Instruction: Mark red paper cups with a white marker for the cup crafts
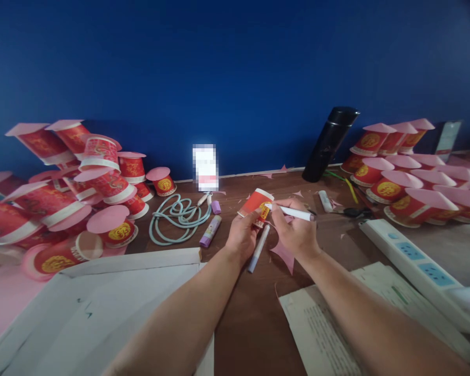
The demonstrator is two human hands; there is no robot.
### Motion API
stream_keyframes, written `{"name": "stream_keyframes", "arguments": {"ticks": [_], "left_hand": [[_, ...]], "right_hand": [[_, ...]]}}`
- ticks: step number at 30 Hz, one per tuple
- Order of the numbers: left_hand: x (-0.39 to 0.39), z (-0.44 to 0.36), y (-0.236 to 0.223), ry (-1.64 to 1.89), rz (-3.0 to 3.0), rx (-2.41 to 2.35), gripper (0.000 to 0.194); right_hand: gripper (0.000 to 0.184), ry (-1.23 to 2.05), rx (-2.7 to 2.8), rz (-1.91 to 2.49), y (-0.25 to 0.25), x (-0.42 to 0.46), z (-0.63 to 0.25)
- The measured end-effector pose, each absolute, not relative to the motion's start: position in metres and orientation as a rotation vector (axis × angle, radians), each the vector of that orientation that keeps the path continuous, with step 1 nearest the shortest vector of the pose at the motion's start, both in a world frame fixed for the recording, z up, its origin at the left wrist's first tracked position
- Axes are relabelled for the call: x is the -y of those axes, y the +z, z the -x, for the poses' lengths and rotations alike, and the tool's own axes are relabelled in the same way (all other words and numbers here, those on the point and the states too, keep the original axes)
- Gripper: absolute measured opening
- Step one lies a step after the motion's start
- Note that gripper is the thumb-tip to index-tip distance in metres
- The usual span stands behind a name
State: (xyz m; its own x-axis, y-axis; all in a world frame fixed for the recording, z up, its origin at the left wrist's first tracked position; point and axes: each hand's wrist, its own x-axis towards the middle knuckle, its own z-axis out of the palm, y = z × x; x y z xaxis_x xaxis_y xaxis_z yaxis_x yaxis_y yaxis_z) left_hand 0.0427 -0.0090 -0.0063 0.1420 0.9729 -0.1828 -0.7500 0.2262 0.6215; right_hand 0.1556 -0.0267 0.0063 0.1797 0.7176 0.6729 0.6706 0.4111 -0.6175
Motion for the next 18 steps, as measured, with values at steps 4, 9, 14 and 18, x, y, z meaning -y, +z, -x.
{"name": "stream_keyframes", "arguments": {"ticks": [4,9,14,18], "left_hand": [[0.0093,-0.0425,-0.0062,1.301,-0.437,-0.622,0.025],[0.0094,-0.0429,-0.0062,1.298,-0.437,-0.622,0.026],[0.0091,-0.0431,-0.0064,1.292,-0.443,-0.634,0.026],[0.0084,-0.0429,-0.0079,1.285,-0.425,-0.626,0.026]], "right_hand": [[0.011,0.042,1.526,1.278,0.0058,0.0279,-0.1536],[0.011,0.044,1.521,1.287,0.005,0.028,-0.1529],[0.012,0.053,1.524,1.275,0.0053,0.0289,-0.1518],[0.012,0.049,1.503,1.22,0.0069,0.0298,-0.1515]]}}
